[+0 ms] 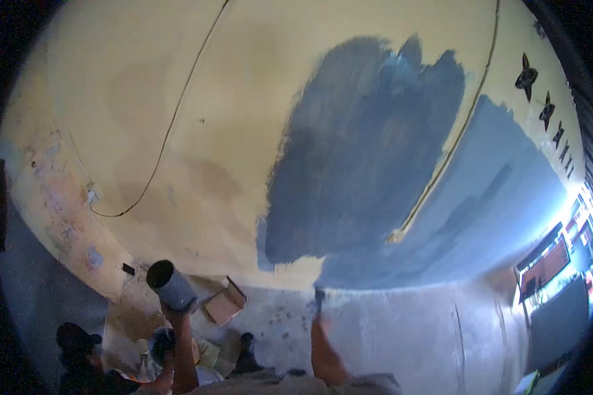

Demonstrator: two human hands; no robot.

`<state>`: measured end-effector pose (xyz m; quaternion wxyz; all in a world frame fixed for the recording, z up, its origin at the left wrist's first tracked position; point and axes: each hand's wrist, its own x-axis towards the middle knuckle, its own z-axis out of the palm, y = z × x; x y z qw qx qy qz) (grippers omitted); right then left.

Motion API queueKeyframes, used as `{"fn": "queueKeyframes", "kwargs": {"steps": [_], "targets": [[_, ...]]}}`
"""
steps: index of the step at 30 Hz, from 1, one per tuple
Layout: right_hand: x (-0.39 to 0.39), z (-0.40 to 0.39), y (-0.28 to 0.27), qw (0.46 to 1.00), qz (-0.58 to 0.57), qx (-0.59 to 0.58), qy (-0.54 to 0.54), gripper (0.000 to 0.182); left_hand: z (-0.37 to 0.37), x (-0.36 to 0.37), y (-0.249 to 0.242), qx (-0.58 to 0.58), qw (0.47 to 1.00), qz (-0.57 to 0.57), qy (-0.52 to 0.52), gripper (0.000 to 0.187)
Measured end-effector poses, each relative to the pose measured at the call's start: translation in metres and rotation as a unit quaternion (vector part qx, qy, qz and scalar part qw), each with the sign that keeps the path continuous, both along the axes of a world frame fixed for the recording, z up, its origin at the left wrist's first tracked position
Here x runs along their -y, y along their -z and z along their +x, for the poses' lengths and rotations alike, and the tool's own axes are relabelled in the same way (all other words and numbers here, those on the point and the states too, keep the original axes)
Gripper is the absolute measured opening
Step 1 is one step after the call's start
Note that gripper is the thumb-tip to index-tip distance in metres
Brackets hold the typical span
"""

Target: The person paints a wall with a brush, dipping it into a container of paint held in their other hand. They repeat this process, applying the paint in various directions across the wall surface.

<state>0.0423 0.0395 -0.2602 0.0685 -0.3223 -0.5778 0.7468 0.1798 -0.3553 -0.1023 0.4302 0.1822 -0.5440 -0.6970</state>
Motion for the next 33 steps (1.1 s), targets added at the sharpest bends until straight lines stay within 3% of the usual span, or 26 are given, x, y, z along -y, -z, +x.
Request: {"fn": "queueKeyframes", "kwargs": {"steps": [3, 5, 7, 9, 10, 13, 14, 18, 20, 21, 23, 24, 25, 26, 28, 30, 32, 33], "targets": [[-0.060, 0.005, -0.014, 0.997, 0.055, -0.014, -0.057, 0.036, 0.028, -0.035, 0.019, 0.004, 0.992, 0.106, 0.061, 0.100], [-0.079, 0.022, -0.014, 0.994, 0.073, -0.012, -0.084, 0.036, 0.063, -0.094, -0.015, 0.098, 0.995, -0.013, 0.008, 0.090], [-0.091, 0.058, -0.011, 0.990, 0.089, 0.005, -0.105, 0.037, 0.079, -0.129, -0.004, 0.148, 0.982, 0.115, 0.005, 0.091], [-0.101, 0.093, -0.003, 0.986, 0.108, 0.022, -0.124, 0.037, 0.096, -0.173, -0.032, 0.148, 0.989, 0.009, 0.021, 0.092], [-0.112, 0.115, 0.007, 0.983, 0.123, 0.036, -0.133, 0.037, 0.101, -0.183, -0.021, 0.136, 0.987, 0.059, 0.063, 0.093], [-0.155, 0.186, 0.054, 0.969, 0.177, 0.080, -0.155, 0.038, 0.127, -0.233, -0.079, 0.094, 0.990, 0.046, 0.093, 0.091], [-0.172, 0.210, 0.067, 0.963, 0.198, 0.094, -0.160, 0.039, 0.124, -0.227, -0.064, 0.079, 0.970, 0.161, 0.163, 0.089], [-0.223, 0.296, 0.090, 0.931, 0.287, 0.138, -0.180, 0.040, 0.150, -0.248, -0.074, 0.036, 0.967, 0.144, 0.205, 0.086], [-0.224, 0.355, 0.095, 0.913, 0.321, 0.169, -0.187, 0.041, 0.167, -0.245, -0.052, 0.042, 0.981, 0.038, 0.186, 0.082], [-0.218, 0.380, 0.094, 0.905, 0.335, 0.182, -0.188, 0.041, 0.170, -0.238, -0.034, 0.042, 0.979, 0.036, 0.195, 0.082], [-0.214, 0.422, 0.099, 0.888, 0.367, 0.206, -0.187, 0.042, 0.168, -0.227, -0.007, -0.034, 0.953, 0.156, 0.258, 0.082], [-0.215, 0.441, 0.127, 0.878, 0.384, 0.219, -0.186, 0.043, 0.178, -0.226, -0.016, -0.036, 0.950, 0.157, 0.267, 0.082], [-0.209, 0.433, 0.099, 0.867, 0.411, 0.190, -0.207, 0.041, 0.195, -0.228, -0.033, 0.001, 0.946, 0.168, 0.276, 0.084], [-0.195, 0.409, 0.031, 0.854, 0.439, 0.160, -0.229, 0.039, 0.209, -0.228, -0.042, 0.037, 0.941, 0.179, 0.284, 0.086], [-0.180, 0.416, -0.057, 0.873, 0.412, 0.126, -0.229, 0.041, 0.229, -0.220, -0.032, 0.053, 0.934, 0.159, 0.316, 0.089], [-0.181, 0.434, -0.078, 0.891, 0.379, 0.088, -0.235, 0.044, 0.247, -0.218, -0.032, 0.071, 0.928, 0.134, 0.341, 0.092], [-0.191, 0.463, -0.072, 0.870, 0.383, 0.166, -0.264, 0.044, 0.271, -0.217, -0.047, 0.042, 0.953, -0.016, 0.300, 0.096], [-0.201, 0.483, -0.058, 0.849, 0.426, 0.179, -0.256, 0.045, 0.284, -0.223, -0.058, 0.044, 0.951, -0.021, 0.304, 0.096]]}}
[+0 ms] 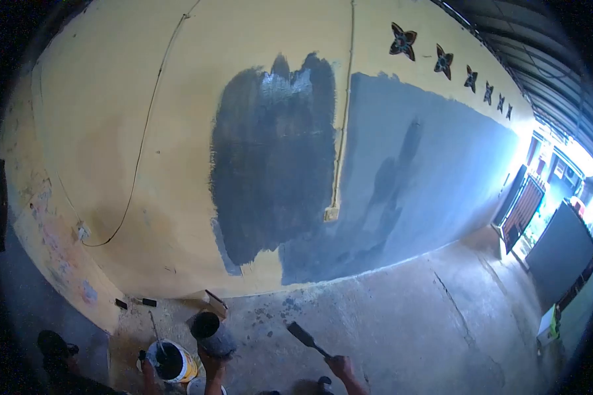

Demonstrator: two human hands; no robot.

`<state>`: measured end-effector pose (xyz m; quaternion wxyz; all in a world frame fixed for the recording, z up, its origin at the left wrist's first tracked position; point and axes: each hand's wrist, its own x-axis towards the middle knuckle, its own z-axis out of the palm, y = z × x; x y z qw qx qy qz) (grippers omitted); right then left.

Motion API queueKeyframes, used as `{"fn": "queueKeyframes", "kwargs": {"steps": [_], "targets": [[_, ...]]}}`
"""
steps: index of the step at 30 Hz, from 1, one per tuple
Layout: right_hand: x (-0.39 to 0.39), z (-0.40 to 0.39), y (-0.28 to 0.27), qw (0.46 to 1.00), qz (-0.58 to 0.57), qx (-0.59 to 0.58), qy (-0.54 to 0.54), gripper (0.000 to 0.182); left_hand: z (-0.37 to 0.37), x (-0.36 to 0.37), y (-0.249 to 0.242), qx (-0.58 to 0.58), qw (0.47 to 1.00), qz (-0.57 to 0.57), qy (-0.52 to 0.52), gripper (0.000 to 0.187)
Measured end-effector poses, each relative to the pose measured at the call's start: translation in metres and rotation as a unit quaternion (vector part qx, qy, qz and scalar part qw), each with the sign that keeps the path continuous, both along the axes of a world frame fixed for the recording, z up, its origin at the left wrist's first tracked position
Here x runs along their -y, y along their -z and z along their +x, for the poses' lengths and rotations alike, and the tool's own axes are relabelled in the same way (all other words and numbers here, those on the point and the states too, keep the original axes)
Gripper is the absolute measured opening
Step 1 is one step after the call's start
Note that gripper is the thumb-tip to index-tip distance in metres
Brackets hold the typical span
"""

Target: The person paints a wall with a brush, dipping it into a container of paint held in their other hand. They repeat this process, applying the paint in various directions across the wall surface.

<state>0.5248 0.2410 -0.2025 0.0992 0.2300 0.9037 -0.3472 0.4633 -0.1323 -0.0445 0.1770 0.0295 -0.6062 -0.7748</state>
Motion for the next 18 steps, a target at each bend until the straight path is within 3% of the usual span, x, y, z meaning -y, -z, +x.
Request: {"fn": "queueKeyframes", "kwargs": {"steps": [2, 3, 5, 6, 8, 9, 11, 15, 18], "targets": [[-0.022, 0.048, 0.024, 0.993, 0.111, 0.021, -0.046, 0.045, 0.020, -0.025, -0.048, -0.065, 0.982, -0.150, -0.096, 0.099], [-0.032, 0.076, 0.026, 0.981, 0.169, 0.041, -0.089, 0.045, 0.020, -0.023, -0.035, -0.070, 0.982, -0.151, -0.093, 0.099], [-0.067, 0.143, 0.063, 0.985, 0.145, 0.090, -0.006, 0.053, 0.021, -0.021, -0.010, -0.040, 0.996, -0.070, -0.046, 0.098], [-0.083, 0.146, 0.074, 0.985, 0.145, 0.088, -0.004, 0.053, 0.023, -0.026, -0.010, -0.043, 0.996, -0.069, -0.045, 0.098], [-0.111, 0.145, 0.086, 0.987, 0.144, 0.076, 0.012, 0.054, 0.032, -0.045, -0.046, -0.064, 0.996, -0.039, 0.053, 0.099], [-0.126, 0.145, 0.092, 0.987, 0.143, 0.070, 0.020, 0.054, 0.029, -0.054, -0.037, -0.067, 0.996, -0.038, 0.053, 0.099], [-0.158, 0.137, 0.094, 0.988, 0.141, 0.056, 0.038, 0.055, 0.015, -0.074, -0.014, -0.052, 0.997, -0.053, -0.004, 0.098], [-0.204, 0.128, 0.103, 0.989, 0.124, 0.036, 0.069, 0.056, 0.012, -0.140, -0.019, -0.055, 0.998, -0.016, 0.007, 0.098], [-0.231, 0.128, 0.110, 0.990, 0.110, 0.032, 0.088, 0.058, 0.009, -0.195, -0.021, -0.032, 0.998, -0.011, -0.046, 0.096]]}}
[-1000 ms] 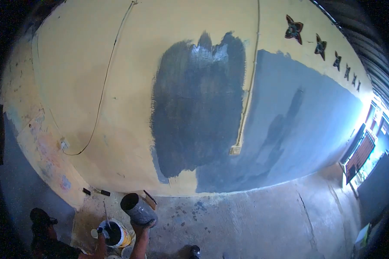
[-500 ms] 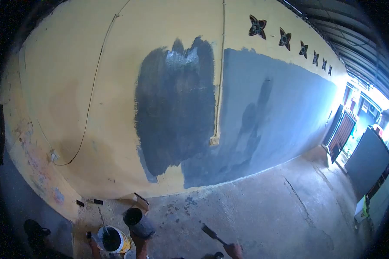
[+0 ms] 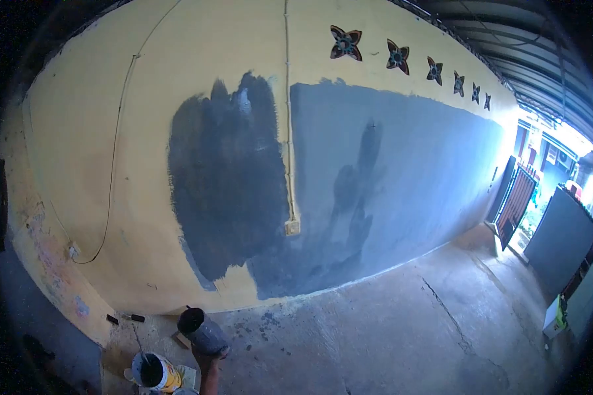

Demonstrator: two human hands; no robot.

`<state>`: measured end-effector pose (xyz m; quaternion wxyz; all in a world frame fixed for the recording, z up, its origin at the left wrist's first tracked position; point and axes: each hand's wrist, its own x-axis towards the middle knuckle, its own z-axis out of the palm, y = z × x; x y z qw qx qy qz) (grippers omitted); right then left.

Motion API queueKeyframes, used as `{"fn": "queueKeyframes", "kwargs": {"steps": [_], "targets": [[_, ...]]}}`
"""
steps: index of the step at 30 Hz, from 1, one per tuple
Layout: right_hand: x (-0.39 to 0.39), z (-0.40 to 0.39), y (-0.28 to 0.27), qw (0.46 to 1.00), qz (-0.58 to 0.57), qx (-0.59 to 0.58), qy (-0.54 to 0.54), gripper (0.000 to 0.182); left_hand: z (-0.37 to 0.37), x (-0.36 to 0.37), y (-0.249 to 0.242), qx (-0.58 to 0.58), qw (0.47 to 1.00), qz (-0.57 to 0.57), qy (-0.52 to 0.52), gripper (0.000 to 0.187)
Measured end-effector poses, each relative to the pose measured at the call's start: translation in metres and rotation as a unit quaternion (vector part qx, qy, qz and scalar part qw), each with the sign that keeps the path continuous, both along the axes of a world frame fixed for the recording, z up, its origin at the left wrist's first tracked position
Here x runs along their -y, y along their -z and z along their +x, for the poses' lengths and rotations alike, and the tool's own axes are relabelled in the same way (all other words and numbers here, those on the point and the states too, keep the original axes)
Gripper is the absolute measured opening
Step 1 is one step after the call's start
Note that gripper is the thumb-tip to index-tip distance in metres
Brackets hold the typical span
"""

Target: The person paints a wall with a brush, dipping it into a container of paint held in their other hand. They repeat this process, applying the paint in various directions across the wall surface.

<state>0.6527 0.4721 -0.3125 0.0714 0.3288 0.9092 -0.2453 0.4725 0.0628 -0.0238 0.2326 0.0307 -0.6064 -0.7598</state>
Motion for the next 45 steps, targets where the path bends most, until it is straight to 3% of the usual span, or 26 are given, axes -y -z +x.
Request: {"fn": "queueKeyframes", "kwargs": {"steps": [2, 6, 8, 10, 13, 14, 15, 16, 17, 18, 20, 21, 23, 24, 28, 31, 33, 36, 38, 40, 42, 44, 45], "targets": [[-0.011, -0.001, 0.005, 1.000, -0.009, -0.002, 0.009, 0.058, -0.002, -0.032, -0.004, 0.004, 0.998, 0.067, 0.020, 0.095], [-0.018, -0.016, 0.012, 1.000, -0.025, -0.004, 0.016, 0.060, 0.006, -0.074, -0.019, 0.054, 0.997, 0.054, 0.026, 0.091], [-0.017, -0.030, 0.014, 0.999, -0.031, -0.003, 0.015, 0.061, 0.001, -0.073, -0.011, 0.013, 0.999, 0.016, 0.028, 0.101], [-0.013, -0.052, 0.016, 0.999, -0.034, -0.005, 0.012, 0.061, -0.004, -0.069, -0.005, 0.009, 1.000, 0.008, 0.015, 0.088], [0.003, -0.096, 0.020, 0.999, -0.037, -0.009, 0.013, 0.063, -0.045, -0.020, 0.069, 0.022, 0.993, 0.110, 0.034, 0.088], [0.008, -0.141, -0.011, 0.995, -0.068, -0.074, -0.013, 0.069, -0.041, -0.024, 0.044, 0.026, 0.993, 0.112, 0.029, 0.088], [0.012, -0.186, -0.044, 0.995, -0.092, -0.037, -0.023, 0.063, -0.034, -0.025, 0.019, 0.018, 0.997, 0.072, -0.010, 0.089], [0.014, -0.234, -0.066, 0.991, -0.085, -0.087, -0.046, 0.063, -0.034, -0.028, 0.002, 0.008, 0.998, 0.033, -0.047, 0.089], [0.018, -0.283, -0.074, 0.968, -0.040, -0.239, -0.064, 0.066, -0.043, -0.022, 0.011, 0.031, 0.984, 0.150, -0.093, 0.090], [0.018, -0.327, -0.103, 0.953, -0.030, -0.283, -0.104, 0.065, -0.049, -0.015, 0.014, 0.031, 0.983, 0.154, -0.094, 0.090], [0.021, -0.408, -0.168, 0.892, -0.012, -0.428, -0.143, 0.060, -0.066, 0.002, 0.020, -0.019, 0.990, -0.002, -0.139, 0.091], [0.026, -0.433, -0.224, 0.875, -0.036, -0.463, -0.137, 0.055, -0.090, 0.022, 0.043, 0.014, 0.988, 0.099, -0.117, 0.095], [0.032, -0.491, -0.296, 0.807, -0.303, -0.485, -0.149, 0.050, -0.106, 0.022, 0.007, 0.041, 0.986, 0.096, -0.131, 0.098], [0.025, -0.526, -0.316, 0.794, -0.307, -0.494, -0.176, 0.049, -0.112, 0.024, -0.005, 0.074, 0.983, 0.087, -0.143, 0.101], [0.026, -0.608, -0.466, 0.792, -0.203, -0.527, -0.234, 0.043, -0.170, 0.053, 0.010, 0.046, 0.988, 0.021, -0.146, 0.105], [0.024, -0.638, -0.562, 0.709, 0.043, -0.631, -0.312, 0.034, -0.207, 0.078, 0.045, 0.032, 0.990, -0.053, -0.129, 0.107], [0.036, -0.641, -0.638, 0.680, 0.149, -0.635, -0.334, 0.030, -0.238, 0.099, 0.083, 0.007, 0.994, 0.049, -0.093, 0.105], [0.054, -0.675, -0.724, 0.676, 0.311, -0.576, -0.338, 0.025, -0.230, 0.094, 0.073, 0.065, 0.990, 0.089, -0.092, 0.102], [0.083, -0.687, -0.762, 0.619, 0.399, -0.597, -0.319, 0.019, -0.249, 0.077, 0.039, 0.063, 0.991, 0.083, -0.090, 0.102], [0.104, -0.701, -0.788, 0.594, 0.437, -0.607, -0.296, 0.015, -0.263, 0.079, 0.004, 0.048, 0.994, 0.042, -0.094, 0.103], [0.124, -0.719, -0.791, 0.574, 0.472, -0.612, -0.270, 0.012, -0.264, 0.084, -0.020, 0.040, 0.995, -0.004, -0.096, 0.103], [0.139, -0.742, -0.780, 0.524, 0.580, -0.528, -0.331, 0.009, -0.260, 0.076, -0.030, 0.034, 0.995, -0.040, -0.090, 0.104], [0.144, -0.747, -0.771, 0.524, 0.581, -0.527, -0.332, 0.009, -0.256, 0.071, -0.033, 0.031, 0.994, -0.057, -0.087, 0.104]]}}
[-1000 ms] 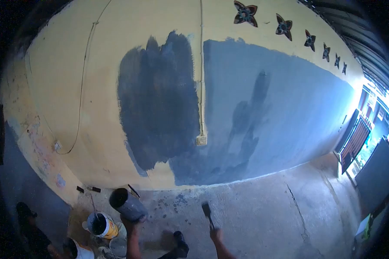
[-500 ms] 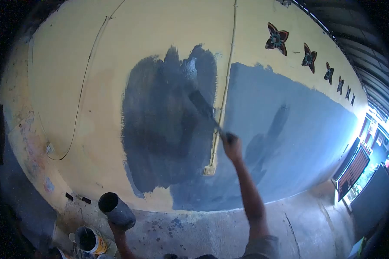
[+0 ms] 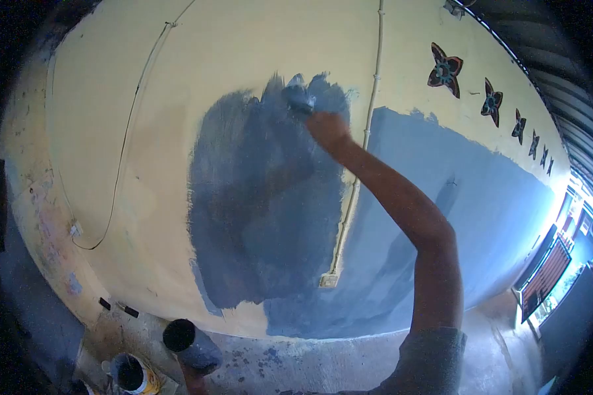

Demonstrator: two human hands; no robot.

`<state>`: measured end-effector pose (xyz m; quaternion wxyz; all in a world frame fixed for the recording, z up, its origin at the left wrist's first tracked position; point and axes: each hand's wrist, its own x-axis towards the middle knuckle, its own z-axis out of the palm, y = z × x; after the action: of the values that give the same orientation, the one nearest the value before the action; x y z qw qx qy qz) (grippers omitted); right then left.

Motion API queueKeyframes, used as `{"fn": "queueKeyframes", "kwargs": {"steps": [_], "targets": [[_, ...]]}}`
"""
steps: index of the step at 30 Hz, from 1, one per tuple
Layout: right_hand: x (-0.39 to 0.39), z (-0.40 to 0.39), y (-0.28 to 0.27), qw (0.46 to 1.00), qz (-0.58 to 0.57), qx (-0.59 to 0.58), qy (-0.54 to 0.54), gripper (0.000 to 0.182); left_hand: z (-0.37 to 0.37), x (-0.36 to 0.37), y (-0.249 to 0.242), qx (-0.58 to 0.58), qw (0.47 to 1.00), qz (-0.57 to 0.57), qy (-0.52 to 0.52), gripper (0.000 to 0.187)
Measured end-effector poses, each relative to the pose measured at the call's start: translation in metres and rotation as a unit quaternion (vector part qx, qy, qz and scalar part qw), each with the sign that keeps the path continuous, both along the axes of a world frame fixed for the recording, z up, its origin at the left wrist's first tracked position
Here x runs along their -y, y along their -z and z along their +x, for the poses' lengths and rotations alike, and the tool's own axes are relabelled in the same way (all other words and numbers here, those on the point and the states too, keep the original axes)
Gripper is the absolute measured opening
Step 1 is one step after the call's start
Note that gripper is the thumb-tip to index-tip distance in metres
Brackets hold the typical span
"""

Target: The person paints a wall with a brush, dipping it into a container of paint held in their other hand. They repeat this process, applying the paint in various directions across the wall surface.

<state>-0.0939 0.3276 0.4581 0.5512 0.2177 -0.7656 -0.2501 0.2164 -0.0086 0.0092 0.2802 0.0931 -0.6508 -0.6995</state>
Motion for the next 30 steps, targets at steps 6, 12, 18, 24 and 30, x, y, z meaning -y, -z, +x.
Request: {"fn": "queueKeyframes", "kwargs": {"steps": [6, 12, 18, 24, 30], "targets": [[0.016, 0.060, -0.004, 0.984, 0.114, 0.128, 0.046, 0.010, 0.055, -0.035, 0.028, -0.016, 0.993, -0.111, 0.022, 0.105], [0.003, 0.039, -0.057, 0.999, 0.032, 0.011, 0.021, 0.010, 0.034, 0.025, 0.162, 0.012, 0.958, 0.285, 0.014, 0.110], [0.016, 0.036, 0.011, 0.972, 0.165, 0.157, 0.056, 0.008, 0.051, 0.027, 0.147, -0.074, 0.997, 0.034, 0.013, 0.058], [0.023, 0.011, -0.072, 0.994, 0.065, 0.078, 0.048, 0.012, 0.053, 0.037, 0.128, -0.081, 0.997, 0.015, 0.000, 0.062], [0.053, 0.035, -0.125, 0.993, -0.069, -0.027, 0.096, 0.014, 0.067, 0.053, 0.117, -0.064, 0.998, -0.004, -0.014, 0.066]]}}
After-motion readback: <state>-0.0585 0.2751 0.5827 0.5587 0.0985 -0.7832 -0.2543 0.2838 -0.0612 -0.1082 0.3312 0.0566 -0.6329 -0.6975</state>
